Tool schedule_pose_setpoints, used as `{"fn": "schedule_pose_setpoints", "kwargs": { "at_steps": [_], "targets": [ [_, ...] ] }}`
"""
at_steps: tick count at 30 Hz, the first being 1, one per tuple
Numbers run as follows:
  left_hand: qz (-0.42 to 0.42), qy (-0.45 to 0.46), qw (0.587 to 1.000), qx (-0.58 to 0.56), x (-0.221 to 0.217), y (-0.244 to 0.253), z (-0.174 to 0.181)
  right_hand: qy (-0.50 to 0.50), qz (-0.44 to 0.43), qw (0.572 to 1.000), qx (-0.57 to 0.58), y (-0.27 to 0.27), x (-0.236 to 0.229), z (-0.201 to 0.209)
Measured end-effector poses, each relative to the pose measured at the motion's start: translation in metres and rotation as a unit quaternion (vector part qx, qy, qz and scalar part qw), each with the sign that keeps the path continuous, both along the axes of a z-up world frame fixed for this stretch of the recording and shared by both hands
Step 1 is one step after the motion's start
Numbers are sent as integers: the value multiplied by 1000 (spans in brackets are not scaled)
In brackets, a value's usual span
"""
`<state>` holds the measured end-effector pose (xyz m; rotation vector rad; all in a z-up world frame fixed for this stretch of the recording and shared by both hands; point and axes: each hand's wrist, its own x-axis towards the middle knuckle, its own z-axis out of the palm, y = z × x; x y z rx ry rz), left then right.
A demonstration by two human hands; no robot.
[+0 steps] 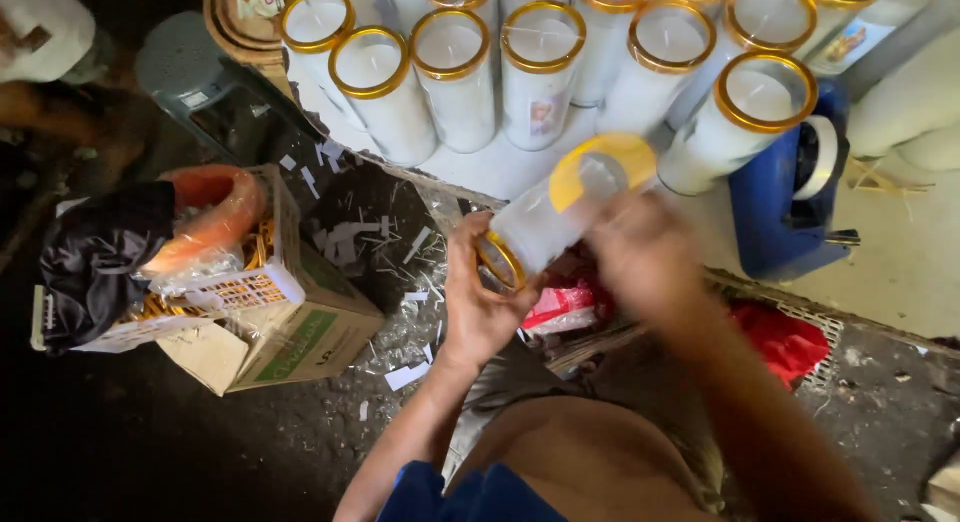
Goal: The person places gold rings onto the rims of white candles, then uses a tape dispenser to wrap clear tape around the top edge of each candle. The person repeats this process for several candles, occasionally using scissors to trim the tape.
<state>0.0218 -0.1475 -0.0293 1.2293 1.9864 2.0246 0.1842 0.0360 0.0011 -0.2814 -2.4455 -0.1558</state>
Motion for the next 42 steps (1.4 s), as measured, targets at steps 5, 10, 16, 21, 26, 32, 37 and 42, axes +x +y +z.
{"fn": "schedule_pose_setpoints", "kwargs": {
  "at_steps": [5,10,16,21,26,32,37,42],
  "targets": [
    [11,15,1000,2,-8,9,-8,3,-55,998,32,-36,-19,27],
    [4,-10,1000,-10,-2,4,-5,-141,-164,879,-426,-37,-18,31],
    [2,-13,999,-30,0,0,-10,-20,-58,982,-181,-63,-16,38],
    [1,-33,999,-19,0,-5,-2,5,-135,991,-25,18,3,-20],
    [-5,-20,1000,-12,-5,-3,-6,-4,-108,979,-172,-56,-22,7],
    [-21,100,995,-1,-2,-14,-6,50,87,995,6,-58,-29,28],
    [-19,265,964,18,-7,-6,-20,11,73,997,-18,-29,-13,23],
    [-73,215,974,-6,-7,-15,37,-33,-100,994,40,-2,34,-1]
  ]
}}
